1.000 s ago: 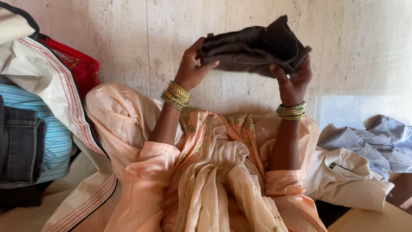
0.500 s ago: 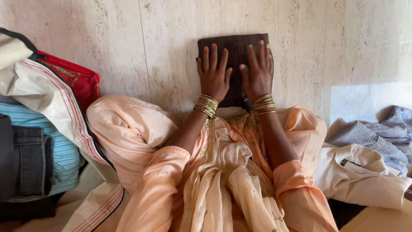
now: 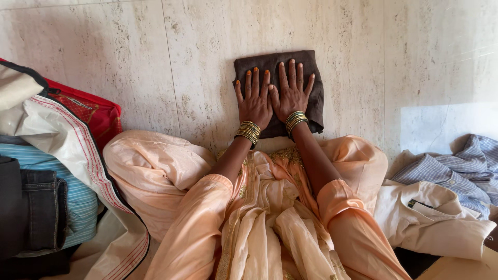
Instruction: The person sits on the floor and folds a pair of dark brown trousers by hand. They smooth the fabric, fold the legs together, and then fold the garment into a compact rectangular shape before placing it into a red bag.
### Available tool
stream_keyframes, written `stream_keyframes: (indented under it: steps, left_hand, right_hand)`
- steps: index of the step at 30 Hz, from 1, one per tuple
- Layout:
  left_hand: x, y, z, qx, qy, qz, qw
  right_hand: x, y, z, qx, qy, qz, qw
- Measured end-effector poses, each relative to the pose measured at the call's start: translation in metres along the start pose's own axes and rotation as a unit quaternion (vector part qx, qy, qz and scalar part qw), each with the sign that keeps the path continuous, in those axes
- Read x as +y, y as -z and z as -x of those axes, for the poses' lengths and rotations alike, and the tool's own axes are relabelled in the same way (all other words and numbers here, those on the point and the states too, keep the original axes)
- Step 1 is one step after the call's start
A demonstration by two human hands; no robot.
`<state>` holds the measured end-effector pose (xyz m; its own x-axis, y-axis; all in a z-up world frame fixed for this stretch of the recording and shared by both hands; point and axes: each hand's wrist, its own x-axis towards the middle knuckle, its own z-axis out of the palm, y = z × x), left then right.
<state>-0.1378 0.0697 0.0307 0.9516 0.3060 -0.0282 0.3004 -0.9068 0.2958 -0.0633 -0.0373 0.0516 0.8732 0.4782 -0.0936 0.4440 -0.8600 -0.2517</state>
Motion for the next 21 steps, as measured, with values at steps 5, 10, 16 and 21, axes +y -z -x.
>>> stream_keyframes:
  steps: [5,10,16,21]
  left_hand:
    - [-0.004,-0.007,0.008,0.019,-0.018,-0.009,1.000]
    - [-0.009,0.000,0.040,0.003,-0.052,0.030,0.998]
    - [0.002,0.022,0.079,0.069,0.044,-0.049,0.995]
    - [0.032,0.018,0.101,0.022,0.263,0.181,0.947]
  right_hand:
    - [-0.001,-0.004,0.018,0.017,-0.056,-0.004,0.998]
    - [0.008,-0.008,0.050,0.020,-0.034,-0.012,0.999]
    - [0.035,-0.020,0.078,0.155,-0.138,-0.085,0.975]
    - [0.076,-0.039,0.067,0.199,-0.293,-0.255,0.900]
